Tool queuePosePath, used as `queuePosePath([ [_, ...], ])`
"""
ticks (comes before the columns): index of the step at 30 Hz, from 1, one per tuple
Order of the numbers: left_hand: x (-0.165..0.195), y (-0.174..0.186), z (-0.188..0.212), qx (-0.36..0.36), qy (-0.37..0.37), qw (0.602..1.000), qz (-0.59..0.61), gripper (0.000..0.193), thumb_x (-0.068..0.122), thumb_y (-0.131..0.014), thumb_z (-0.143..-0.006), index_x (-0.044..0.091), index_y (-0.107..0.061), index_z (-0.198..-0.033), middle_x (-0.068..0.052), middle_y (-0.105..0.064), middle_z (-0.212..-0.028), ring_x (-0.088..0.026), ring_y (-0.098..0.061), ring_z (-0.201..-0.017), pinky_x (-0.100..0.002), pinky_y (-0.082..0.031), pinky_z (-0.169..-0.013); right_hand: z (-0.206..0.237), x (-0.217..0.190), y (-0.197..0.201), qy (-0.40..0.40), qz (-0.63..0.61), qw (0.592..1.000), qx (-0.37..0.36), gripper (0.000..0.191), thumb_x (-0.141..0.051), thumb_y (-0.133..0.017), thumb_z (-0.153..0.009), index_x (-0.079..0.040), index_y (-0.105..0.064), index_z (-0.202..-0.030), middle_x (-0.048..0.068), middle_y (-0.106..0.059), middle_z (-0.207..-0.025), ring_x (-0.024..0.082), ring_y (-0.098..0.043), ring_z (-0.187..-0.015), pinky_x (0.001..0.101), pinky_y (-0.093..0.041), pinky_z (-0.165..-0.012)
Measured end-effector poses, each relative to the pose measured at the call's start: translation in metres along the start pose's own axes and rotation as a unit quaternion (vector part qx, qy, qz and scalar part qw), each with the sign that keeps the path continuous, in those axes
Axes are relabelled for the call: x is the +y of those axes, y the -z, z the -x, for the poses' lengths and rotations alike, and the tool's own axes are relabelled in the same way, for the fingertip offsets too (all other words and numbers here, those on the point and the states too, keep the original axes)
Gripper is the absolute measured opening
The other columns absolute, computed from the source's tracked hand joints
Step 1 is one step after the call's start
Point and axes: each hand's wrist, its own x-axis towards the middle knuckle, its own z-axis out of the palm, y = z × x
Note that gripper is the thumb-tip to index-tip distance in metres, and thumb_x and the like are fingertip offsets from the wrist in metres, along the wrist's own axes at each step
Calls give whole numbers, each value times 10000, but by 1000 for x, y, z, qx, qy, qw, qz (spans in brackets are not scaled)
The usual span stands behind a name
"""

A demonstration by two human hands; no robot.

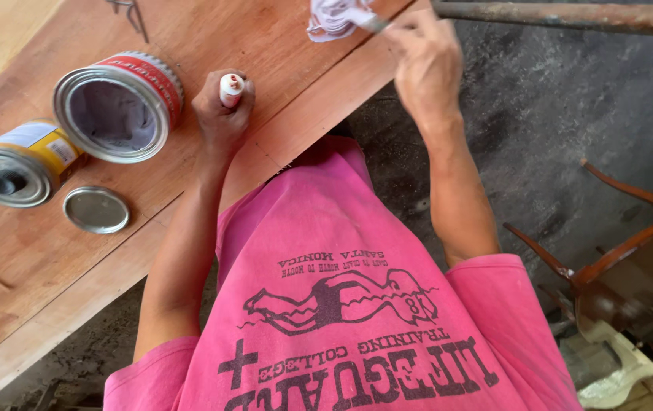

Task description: The person opens a can of white wood filler and uses a small knife to scoop filler and spread it over nail holes and seams on a wooden furniture panel, working along the joints while holding a small tube in the other hand. They continue filling holes along the panel edge as the clip ends.

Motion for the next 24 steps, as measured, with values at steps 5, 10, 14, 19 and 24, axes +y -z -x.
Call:
queuePosePath([
  [5,-6,-5,2,7,-2,1000,-11,141,42,-778,-991,9,-650,-1038,-115,-694,-864,-164,-665,-747,-302,-550,-693,-10,2,-7,35,-36,999,-7,274,64,-640,-993,-79,-799,-1165,79,-696,-1071,246,-657,-953,398,-576,-844],
  [10,-11,-8,3,2,8,1000,-15,131,52,-768,-998,10,-650,-1037,-119,-689,-853,-171,-671,-744,-311,-553,-697,-11,3,-11,37,-131,990,-23,305,103,-638,-961,-22,-762,-1210,130,-711,-1145,304,-706,-1009,415,-587,-855],
  [14,-11,-10,-1,23,-10,999,-31,139,61,-768,-979,16,-645,-1025,-125,-695,-856,-178,-691,-749,-320,-563,-696,-5,12,-15,-63,-195,979,1,276,44,-681,-931,-49,-772,-1175,127,-742,-1072,285,-735,-957,379,-588,-824],
  [19,-13,-12,-2,21,7,999,-40,148,71,-774,-960,25,-639,-1000,-118,-682,-818,-173,-680,-714,-314,-555,-672,-5,32,-36,-70,-254,965,1,249,29,-719,-936,-17,-758,-1178,134,-730,-1047,275,-729,-953,378,-580,-830],
  [24,-18,-11,-2,14,26,999,-38,158,94,-779,-961,28,-640,-1001,-103,-685,-786,-165,-672,-687,-308,-551,-652,-4,47,-50,-100,-240,965,38,279,31,-718,-952,-34,-758,-1220,133,-716,-1062,272,-710,-960,370,-592,-841],
])
